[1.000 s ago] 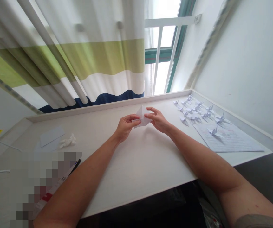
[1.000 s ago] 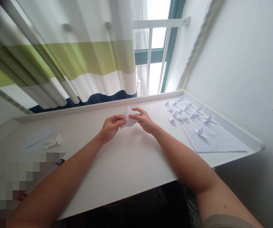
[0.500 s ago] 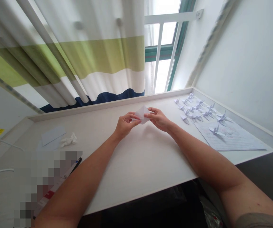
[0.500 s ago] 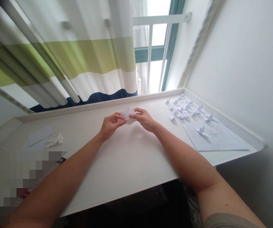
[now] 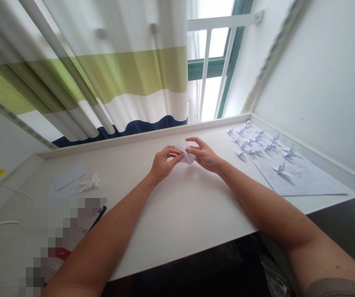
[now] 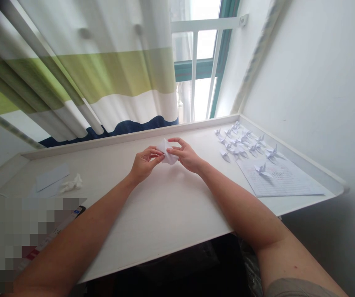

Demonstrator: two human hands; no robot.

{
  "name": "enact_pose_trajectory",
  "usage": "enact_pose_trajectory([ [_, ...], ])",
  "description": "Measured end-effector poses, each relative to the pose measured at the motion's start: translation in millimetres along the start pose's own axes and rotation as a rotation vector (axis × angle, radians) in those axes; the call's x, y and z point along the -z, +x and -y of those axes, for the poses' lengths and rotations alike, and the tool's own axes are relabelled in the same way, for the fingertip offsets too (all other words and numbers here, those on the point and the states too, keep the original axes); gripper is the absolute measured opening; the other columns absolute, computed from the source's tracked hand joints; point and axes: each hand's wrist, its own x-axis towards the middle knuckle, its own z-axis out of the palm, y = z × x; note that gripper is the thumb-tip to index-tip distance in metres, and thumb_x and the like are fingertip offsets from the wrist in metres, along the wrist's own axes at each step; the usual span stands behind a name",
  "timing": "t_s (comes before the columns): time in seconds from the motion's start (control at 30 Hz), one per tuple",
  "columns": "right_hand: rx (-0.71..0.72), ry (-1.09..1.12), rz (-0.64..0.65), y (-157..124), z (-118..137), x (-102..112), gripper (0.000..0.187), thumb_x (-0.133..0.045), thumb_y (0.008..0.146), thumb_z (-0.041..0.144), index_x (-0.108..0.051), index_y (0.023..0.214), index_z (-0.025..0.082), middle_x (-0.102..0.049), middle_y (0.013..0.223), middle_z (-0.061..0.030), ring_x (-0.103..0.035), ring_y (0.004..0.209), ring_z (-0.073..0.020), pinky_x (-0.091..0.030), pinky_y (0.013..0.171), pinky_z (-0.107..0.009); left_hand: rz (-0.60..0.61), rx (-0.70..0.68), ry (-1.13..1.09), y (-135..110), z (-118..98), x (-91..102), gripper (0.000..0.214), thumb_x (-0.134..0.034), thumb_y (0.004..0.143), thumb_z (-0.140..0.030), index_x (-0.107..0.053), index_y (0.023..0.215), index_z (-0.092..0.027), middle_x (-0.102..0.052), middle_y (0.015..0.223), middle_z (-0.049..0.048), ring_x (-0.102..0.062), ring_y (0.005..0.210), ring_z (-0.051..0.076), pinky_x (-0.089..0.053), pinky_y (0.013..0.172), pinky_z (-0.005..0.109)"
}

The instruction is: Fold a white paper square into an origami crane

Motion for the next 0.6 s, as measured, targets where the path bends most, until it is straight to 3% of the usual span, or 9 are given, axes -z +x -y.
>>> enact_pose_trajectory([
  [0.13,0.159,-0.124,-0.083,3.5,-9.0,-1.0,0.05,-0.096,0.069,0.053,-0.061,0.089,0.024,-0.075,0.087,0.0016,-0.067,0.08,-0.0177,-0.052,0.078,-0.035,-0.102,-0.014,0.034,3.3,8.5,3.5,0.018,-0.09,0.079,-0.037,-0.084,0.085,-0.022,-0.076,0.099,0.006,-0.07,0.095,0.021,-0.056,0.086,0.034],
  [0.23,0.264,-0.266,-0.094,3.2,-10.6,-3.6,0.045,-0.089,0.077,0.06,-0.064,0.084,0.023,-0.077,0.101,-0.0035,-0.071,0.096,-0.0221,-0.054,0.095,-0.041,-0.178,0.009,0.017,5.3,10.8,4.8,0.02,-0.089,0.079,-0.038,-0.083,0.086,-0.021,-0.077,0.097,0.0048,-0.07,0.094,0.02,-0.054,0.084,0.032],
  [0.33,0.325,-0.401,-0.082,1.0,-8.9,-7.1,0.039,-0.084,0.083,0.059,-0.071,0.088,0.023,-0.077,0.124,-0.0076,-0.067,0.126,-0.0283,-0.045,0.116,-0.05,-0.189,0.045,-0.046,5.4,10.3,3.2,0.024,-0.09,0.078,-0.041,-0.082,0.087,-0.019,-0.078,0.096,0.0052,-0.071,0.092,0.02,-0.054,0.081,0.032],
  [0.4,0.348,-0.467,-0.079,-0.5,-8.6,-8.9,0.037,-0.085,0.082,0.056,-0.073,0.098,0.024,-0.075,0.133,-0.0084,-0.062,0.137,-0.0298,-0.039,0.123,-0.054,-0.168,0.069,-0.082,4.7,9.8,1.5,0.027,-0.09,0.077,-0.042,-0.081,0.088,-0.019,-0.079,0.095,0.0056,-0.071,0.089,0.02,-0.055,0.081,0.032],
  [0.5,0.355,-0.525,-0.066,-1.4,-11.5,-9.4,0.041,-0.086,0.08,0.054,-0.073,0.108,0.027,-0.073,0.137,-0.0091,-0.063,0.137,-0.0303,-0.04,0.122,-0.059,-0.145,0.086,-0.101,3.7,10.1,-0.6,0.029,-0.091,0.077,-0.043,-0.081,0.089,-0.018,-0.079,0.093,0.0054,-0.071,0.086,0.019,-0.056,0.082,0.033],
  [0.6,0.379,-0.575,-0.091,-0.6,-16.2,-7.7,0.037,-0.086,0.081,0.052,-0.075,0.104,0.026,-0.072,0.136,-0.0103,-0.065,0.133,-0.0306,-0.042,0.119,-0.059,-0.137,0.085,-0.105,3.3,11.1,-1.8,0.03,-0.091,0.077,-0.044,-0.081,0.089,-0.018,-0.078,0.096,0.0057,-0.071,0.088,0.02,-0.057,0.083,0.034],
])
